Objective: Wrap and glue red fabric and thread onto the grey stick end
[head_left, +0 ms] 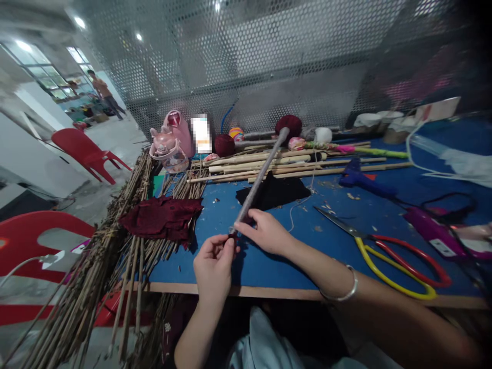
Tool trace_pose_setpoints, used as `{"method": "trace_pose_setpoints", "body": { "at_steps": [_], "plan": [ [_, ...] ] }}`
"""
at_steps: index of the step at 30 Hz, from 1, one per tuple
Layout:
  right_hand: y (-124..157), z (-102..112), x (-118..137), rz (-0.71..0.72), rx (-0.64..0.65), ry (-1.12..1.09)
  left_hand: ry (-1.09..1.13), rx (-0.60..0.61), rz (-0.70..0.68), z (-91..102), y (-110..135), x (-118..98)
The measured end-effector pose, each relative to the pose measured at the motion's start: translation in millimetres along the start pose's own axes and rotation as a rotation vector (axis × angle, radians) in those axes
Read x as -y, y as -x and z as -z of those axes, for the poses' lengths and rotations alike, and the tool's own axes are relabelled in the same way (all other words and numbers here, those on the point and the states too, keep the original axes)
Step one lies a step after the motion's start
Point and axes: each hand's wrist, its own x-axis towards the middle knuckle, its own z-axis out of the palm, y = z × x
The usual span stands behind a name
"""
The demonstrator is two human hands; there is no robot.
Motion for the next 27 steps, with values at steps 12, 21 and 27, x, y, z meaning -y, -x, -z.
{"method": "trace_pose_setpoints", "body": {
  "at_steps": [12, 21, 27],
  "plan": [
    [8.7, 28.8, 29.7, -0.115, 0.223, -0.546, -0.309, 0.05, -0.273, 10.7, -0.8, 20.6],
    [12.4, 38.1, 29.8, -0.035, -0.211, 0.411, -0.382, 0.051, -0.41, 11.3, 0.3, 24.1],
    [20.9, 10.8, 21.3, -0.17, 0.254, 0.144, -0.353, 0.022, -0.372, 4.6, 8.5, 22.2]
  ]
}}
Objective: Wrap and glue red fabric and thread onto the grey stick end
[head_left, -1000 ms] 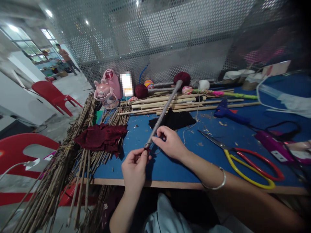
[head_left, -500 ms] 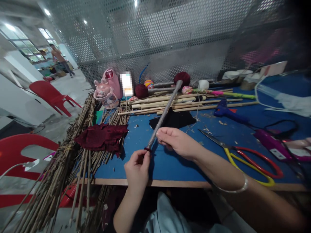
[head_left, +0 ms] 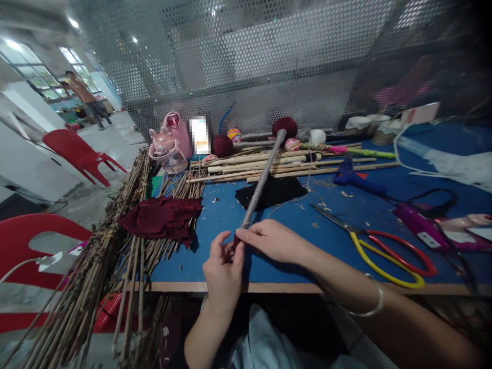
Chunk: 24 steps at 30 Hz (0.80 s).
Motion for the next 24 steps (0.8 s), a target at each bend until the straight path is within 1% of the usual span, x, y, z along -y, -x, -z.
{"method": "trace_pose_setpoints", "body": {
  "at_steps": [4, 9, 12, 16, 19, 22, 24],
  "plan": [
    [-9.9, -13.1, -5.4, -0.091, 0.05, -0.227, -0.049, 0.025, -0.001, 2.0, 3.5, 1.6],
    [-7.8, -17.6, -7.3, -0.08, 0.012, -0.284, -0.055, 0.055, -0.01, 5.9, 4.1, 4.1],
    [-4.4, -20.7, -8.0, -0.089, -0.003, -0.402, -0.01, 0.088, 0.025, 6.8, 2.4, 3.3],
    [-3.1, -25.0, -9.3, -0.056, -0.012, -0.565, 0.129, 0.153, 0.165, 8.4, -1.4, -0.9],
    [-2.7, -26.0, -8.3, -0.013, -0.019, -0.622, 0.234, 0.178, 0.263, 9.7, -2.7, -7.1],
    [-2.0, -26.1, -6.8, 0.022, -0.034, -0.669, 0.41, 0.222, 0.439, 10.8, -3.1, -13.7],
    [-1.8, -26.8, -6.7, 0.035, -0.045, -0.682, 0.506, 0.227, 0.541, 11.3, -3.3, -16.5]
  ]
}}
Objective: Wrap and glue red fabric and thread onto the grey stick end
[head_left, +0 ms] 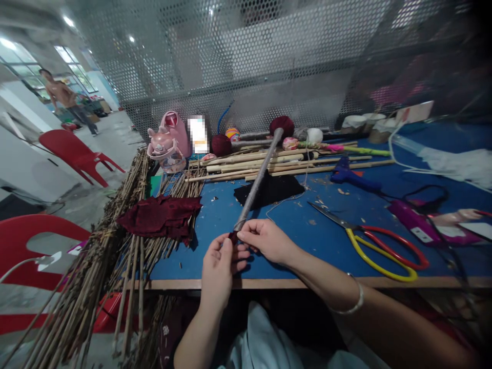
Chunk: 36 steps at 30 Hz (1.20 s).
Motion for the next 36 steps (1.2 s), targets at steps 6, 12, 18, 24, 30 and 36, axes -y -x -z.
{"method": "trace_pose_setpoints", "body": {
  "at_steps": [6, 12, 18, 24, 30, 36],
  "plan": [
    [-0.3, 0.6, -2.7, 0.023, 0.002, 0.026, -0.194, -0.093, -0.2, -2.1, 0.1, 7.2],
    [-1.0, 2.1, -1.6, 0.053, -0.01, 0.062, -0.713, -0.229, -0.781, 2.8, -4.1, 15.5],
    [0.8, 1.2, -1.4, 0.06, -0.043, 0.078, -0.86, -0.163, -0.929, 8.0, -6.8, 7.0],
    [1.6, 0.5, -4.0, 0.042, 0.022, -0.044, -0.735, -0.199, -0.784, 11.8, -10.8, 0.4],
    [-5.8, -1.2, -4.7, -0.018, 0.06, -0.08, -0.711, -0.184, -0.741, 11.5, -7.2, -3.9],
    [-1.3, 2.3, 0.4, 0.012, 0.087, 0.099, -0.749, -0.161, -0.803, 13.0, -9.6, -0.7]
  ]
}}
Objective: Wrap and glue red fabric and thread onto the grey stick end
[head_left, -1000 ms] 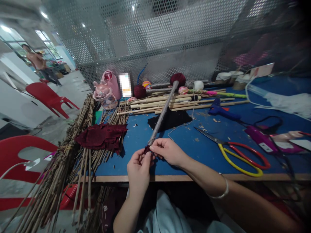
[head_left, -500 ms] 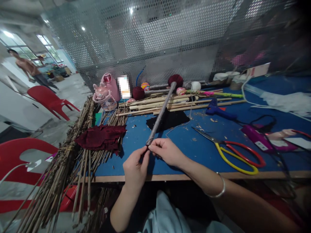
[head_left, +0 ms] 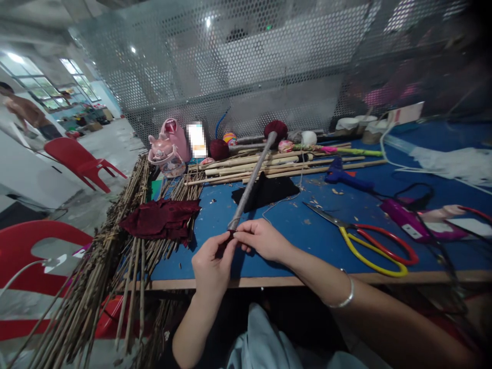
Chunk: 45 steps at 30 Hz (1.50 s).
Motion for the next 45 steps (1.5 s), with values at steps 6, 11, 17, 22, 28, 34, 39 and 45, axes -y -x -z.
{"method": "trace_pose_setpoints", "body": {
  "at_steps": [6, 11, 17, 22, 28, 34, 39, 45],
  "plan": [
    [-2.5, 23.2, 6.4, 0.154, -0.485, 0.455, -0.07, -0.053, -0.153, -5.5, 3.1, 3.5],
    [0.8, 17.0, 15.7, 0.119, -0.166, 0.416, -0.096, -0.051, -0.188, -7.4, 3.7, 5.0],
    [28.9, -14.8, 33.5, 0.245, -0.117, 0.325, -0.103, 0.009, -0.2, -5.4, 4.1, 4.7],
    [47.4, -20.2, 24.1, 0.245, -0.11, 0.491, -0.03, -0.103, -0.048, -3.9, -0.6, -2.4],
    [47.9, -9.9, 5.1, 0.186, -0.154, 0.355, 0.219, -0.084, 0.323, -6.2, -3.8, -13.0],
    [35.9, -6.9, -6.4, -0.092, -0.103, -0.137, 0.638, 0.026, 0.733, -4.5, -9.7, -23.2],
    [32.1, -5.5, -6.2, -0.35, -0.049, -0.412, 0.972, 0.096, 1.05, -6.0, -10.0, -28.2],
    [31.5, -0.6, -5.5, -0.339, 0.013, -0.556, 1.178, 0.082, 1.431, -3.5, -8.8, -46.7]
  ]
}}
